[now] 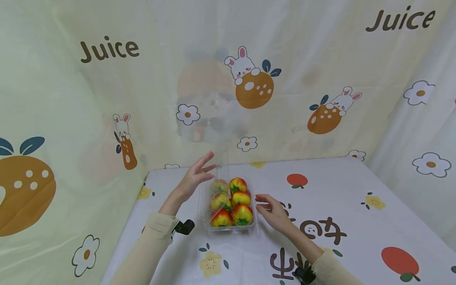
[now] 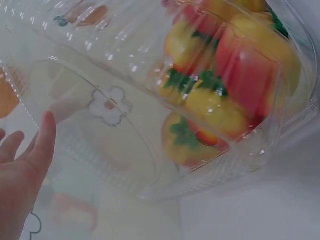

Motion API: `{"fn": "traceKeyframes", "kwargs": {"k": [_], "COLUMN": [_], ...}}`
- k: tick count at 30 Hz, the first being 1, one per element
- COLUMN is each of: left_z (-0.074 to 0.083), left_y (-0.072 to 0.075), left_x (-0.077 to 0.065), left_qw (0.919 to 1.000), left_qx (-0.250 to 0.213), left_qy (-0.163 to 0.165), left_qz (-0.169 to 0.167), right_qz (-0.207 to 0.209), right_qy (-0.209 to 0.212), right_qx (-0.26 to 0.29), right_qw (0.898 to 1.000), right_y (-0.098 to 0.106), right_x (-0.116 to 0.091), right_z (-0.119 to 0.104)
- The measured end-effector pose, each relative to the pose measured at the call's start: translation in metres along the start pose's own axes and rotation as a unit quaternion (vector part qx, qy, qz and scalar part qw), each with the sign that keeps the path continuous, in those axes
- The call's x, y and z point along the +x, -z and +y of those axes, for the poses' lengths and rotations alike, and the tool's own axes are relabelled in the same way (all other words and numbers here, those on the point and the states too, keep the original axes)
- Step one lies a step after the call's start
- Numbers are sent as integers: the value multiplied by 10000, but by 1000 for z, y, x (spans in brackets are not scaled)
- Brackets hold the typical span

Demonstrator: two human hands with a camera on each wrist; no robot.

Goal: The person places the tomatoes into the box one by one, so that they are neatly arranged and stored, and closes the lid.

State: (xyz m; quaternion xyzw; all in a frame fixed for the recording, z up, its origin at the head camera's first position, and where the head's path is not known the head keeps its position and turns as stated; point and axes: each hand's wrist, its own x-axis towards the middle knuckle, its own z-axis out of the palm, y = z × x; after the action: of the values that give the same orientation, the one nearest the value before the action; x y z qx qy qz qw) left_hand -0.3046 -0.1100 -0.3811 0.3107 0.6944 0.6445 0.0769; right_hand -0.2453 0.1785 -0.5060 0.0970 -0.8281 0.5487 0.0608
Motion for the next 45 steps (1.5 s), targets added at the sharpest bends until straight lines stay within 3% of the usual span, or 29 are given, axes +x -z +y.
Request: {"fn": "traceKeyframes", "kwargs": {"k": [9, 25, 31, 45], "left_z": [-5, -15, -18, -24], "left_y": [-5, -13, -14, -14], "left_x": [1, 2, 3, 2], "left_qw": [9999, 9988, 9984, 9991], "left_qx": [36, -430, -505, -223], "left_qy": [103, 139, 160, 264], "left_qz": [-38, -188, -202, -235], "right_qz": [82, 115, 130, 4], "right_qy": [-22, -192, -59, -128], "right_qx": [43, -90, -153, 79], "right_qw": [10000, 9997, 9998, 9999], "right_y": [2, 4, 5, 5], "right_x": [-1, -8, -4, -4], "right_z": [-2, -18, -10, -7]}}
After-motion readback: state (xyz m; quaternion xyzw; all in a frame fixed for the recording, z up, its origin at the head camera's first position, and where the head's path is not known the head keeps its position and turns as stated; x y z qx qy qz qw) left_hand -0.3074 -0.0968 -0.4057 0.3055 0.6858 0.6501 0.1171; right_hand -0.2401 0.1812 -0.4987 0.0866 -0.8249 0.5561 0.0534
